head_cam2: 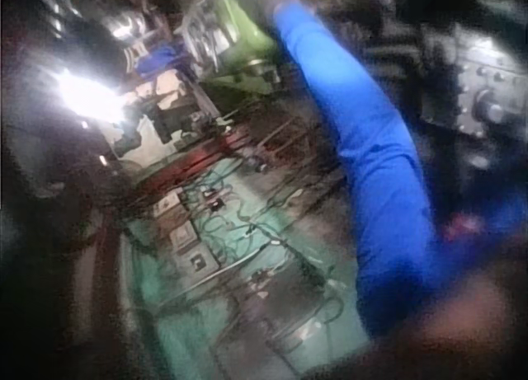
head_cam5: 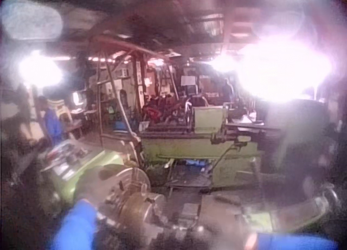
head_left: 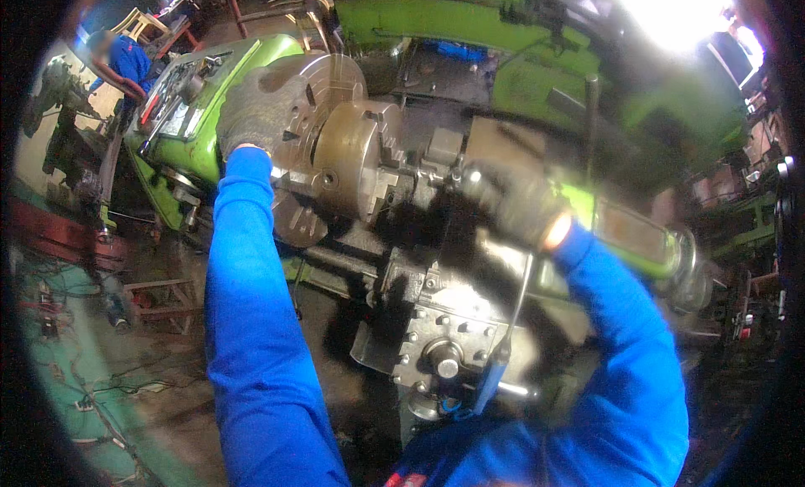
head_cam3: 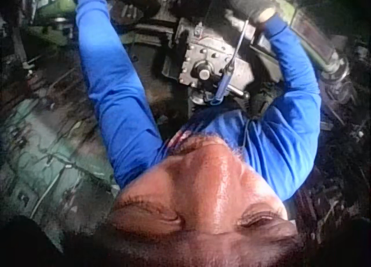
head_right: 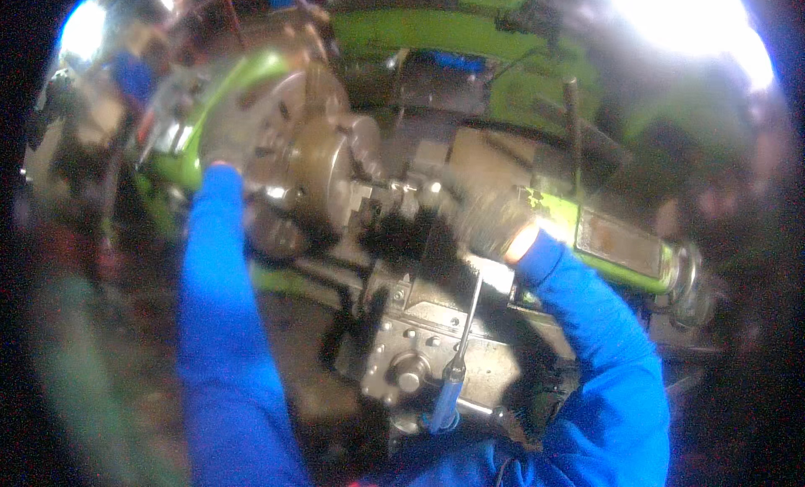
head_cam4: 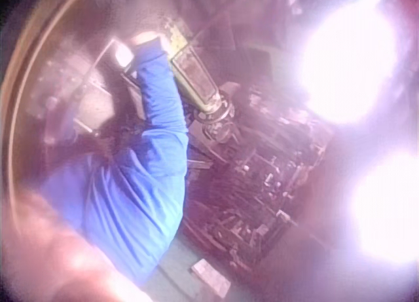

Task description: The person operates a green metal lathe, using a wrench to tighten bolts on the chuck and adjusting the tool post. The person wears gloves and a blue long-sleeved shirt while working on the machine in a workshop.

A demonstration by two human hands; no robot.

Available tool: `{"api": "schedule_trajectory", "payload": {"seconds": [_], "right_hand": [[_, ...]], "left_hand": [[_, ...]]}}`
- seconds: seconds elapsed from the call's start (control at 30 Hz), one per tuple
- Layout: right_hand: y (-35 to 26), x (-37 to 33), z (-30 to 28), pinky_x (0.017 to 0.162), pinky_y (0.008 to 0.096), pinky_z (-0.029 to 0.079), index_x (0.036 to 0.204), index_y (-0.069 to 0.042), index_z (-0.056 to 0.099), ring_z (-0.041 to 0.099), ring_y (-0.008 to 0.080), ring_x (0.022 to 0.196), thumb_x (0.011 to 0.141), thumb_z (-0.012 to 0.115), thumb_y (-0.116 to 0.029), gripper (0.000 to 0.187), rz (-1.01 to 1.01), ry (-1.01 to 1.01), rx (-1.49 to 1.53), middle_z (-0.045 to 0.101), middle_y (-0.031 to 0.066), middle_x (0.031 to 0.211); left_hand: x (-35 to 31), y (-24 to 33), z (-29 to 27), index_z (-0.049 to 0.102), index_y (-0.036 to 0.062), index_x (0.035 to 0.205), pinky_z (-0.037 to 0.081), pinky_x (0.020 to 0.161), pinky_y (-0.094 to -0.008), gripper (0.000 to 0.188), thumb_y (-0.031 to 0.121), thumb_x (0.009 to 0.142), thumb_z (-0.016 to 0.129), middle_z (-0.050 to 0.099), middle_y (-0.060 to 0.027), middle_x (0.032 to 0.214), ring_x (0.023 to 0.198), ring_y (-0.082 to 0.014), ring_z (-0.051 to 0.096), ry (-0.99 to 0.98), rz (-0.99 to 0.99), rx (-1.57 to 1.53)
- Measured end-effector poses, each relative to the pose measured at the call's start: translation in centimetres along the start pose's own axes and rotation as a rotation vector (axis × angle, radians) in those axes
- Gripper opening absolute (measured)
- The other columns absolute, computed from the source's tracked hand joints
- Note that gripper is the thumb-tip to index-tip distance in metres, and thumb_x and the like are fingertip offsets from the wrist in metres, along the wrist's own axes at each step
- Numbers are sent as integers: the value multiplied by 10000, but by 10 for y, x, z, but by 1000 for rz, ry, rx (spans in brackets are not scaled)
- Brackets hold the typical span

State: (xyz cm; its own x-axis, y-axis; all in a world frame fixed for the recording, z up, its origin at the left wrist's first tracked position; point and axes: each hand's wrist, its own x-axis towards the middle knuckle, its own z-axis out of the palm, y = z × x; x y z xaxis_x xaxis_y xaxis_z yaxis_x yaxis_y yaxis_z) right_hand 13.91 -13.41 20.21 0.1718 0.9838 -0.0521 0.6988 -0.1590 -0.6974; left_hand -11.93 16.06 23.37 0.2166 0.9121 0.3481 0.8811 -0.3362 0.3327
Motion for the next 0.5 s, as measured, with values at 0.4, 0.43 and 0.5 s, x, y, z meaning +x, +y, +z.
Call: {"api": "schedule_trajectory", "payload": {"seconds": [0.4,0.43,0.5], "right_hand": [[144,155,-19,810,345,569,1075,-83,723,669,138,881,968,606,-83,159,-77,-339,-55,745,50,968],[141,156,-17,803,345,569,1066,-81,721,669,141,878,960,577,-55,180,-107,-379,-87,746,47,973],[134,158,-13,795,338,565,1046,-79,720,666,144,874,938,534,-14,225,-75,-446,-63,745,44,976]], "left_hand": [[1,6,6,598,59,1422,450,1115,-466,852,664,832,707,608,-198,1433,1327,-363,576,4,7,-22],[1,5,5,597,56,1423,449,1116,-464,849,658,835,709,608,-198,1433,1327,-362,575,5,7,-19],[1,2,5,596,53,1424,448,1118,-461,846,652,837,712,608,-199,1434,1328,-361,574,8,3,-14]]}}
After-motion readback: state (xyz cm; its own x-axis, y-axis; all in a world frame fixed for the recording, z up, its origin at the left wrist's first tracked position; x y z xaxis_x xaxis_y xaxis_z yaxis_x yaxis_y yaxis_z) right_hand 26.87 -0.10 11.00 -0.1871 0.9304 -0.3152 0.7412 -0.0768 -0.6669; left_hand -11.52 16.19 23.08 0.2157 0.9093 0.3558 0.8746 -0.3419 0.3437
